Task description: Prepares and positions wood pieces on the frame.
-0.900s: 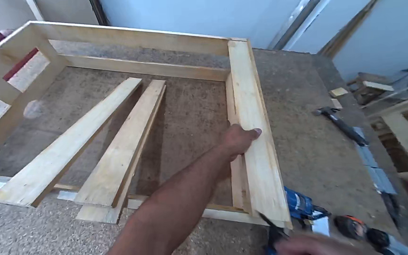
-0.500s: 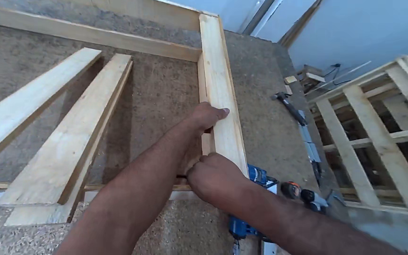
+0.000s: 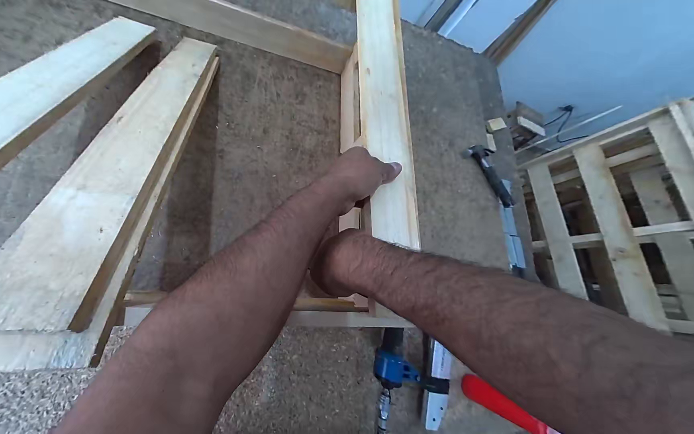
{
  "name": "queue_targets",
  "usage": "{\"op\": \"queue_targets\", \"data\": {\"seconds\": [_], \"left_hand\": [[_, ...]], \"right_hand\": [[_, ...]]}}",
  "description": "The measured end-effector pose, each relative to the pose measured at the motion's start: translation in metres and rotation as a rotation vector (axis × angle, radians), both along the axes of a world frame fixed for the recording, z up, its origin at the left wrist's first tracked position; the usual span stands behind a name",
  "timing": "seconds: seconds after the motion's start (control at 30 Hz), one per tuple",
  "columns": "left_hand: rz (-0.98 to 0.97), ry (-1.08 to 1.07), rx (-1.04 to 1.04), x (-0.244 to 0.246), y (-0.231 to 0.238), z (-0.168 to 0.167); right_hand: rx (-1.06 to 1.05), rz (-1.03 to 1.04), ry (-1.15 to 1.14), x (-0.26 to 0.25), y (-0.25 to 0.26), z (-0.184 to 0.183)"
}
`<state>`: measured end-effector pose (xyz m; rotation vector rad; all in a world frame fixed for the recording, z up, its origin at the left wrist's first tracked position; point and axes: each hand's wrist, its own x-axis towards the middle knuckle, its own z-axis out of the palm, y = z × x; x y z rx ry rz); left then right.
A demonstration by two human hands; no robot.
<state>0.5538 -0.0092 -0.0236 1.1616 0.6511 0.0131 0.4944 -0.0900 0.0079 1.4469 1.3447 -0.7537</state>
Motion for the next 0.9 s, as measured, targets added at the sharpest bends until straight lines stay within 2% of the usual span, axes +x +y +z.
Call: {"op": "queue_targets", "data": {"seconds": [0.17,0.27,0.4,0.53,0.6,0.77,0.83,0.9], "left_hand": [[0.0,0.012,0.011,0.0,0.0,0.001],[0.005,0.019,0.017,0.0,0.0,0.002],[0.005,0.024,0.011,0.001,0.0,0.003],[-0.006,0.018,0.026,0.003,0.0,-0.001],[0.003,0.0,0.008,0.004,0.001,-0.004],[0.121,-0.017,-0.023,0.001,-0.01,0.001],[0.217,0.024,-0.015,0.001,-0.015,0.003],[0.285,0.015,-0.113,-0.005,-0.017,0.01]], "right_hand": [[-0.024,-0.035,-0.008,0.002,0.003,-0.004],[0.005,-0.093,0.098,0.006,0.01,0.001],[0.147,-0.283,0.307,0.011,0.017,-0.005],[0.155,-0.304,0.37,0.006,0.006,-0.008],[0.165,-0.283,0.401,0.0,-0.002,0.011],[0.389,-0.452,0.369,-0.02,-0.051,0.113],[0.547,-0.509,0.39,-0.021,-0.094,0.143],[0.679,-0.671,0.488,-0.021,-0.156,0.155]]}}
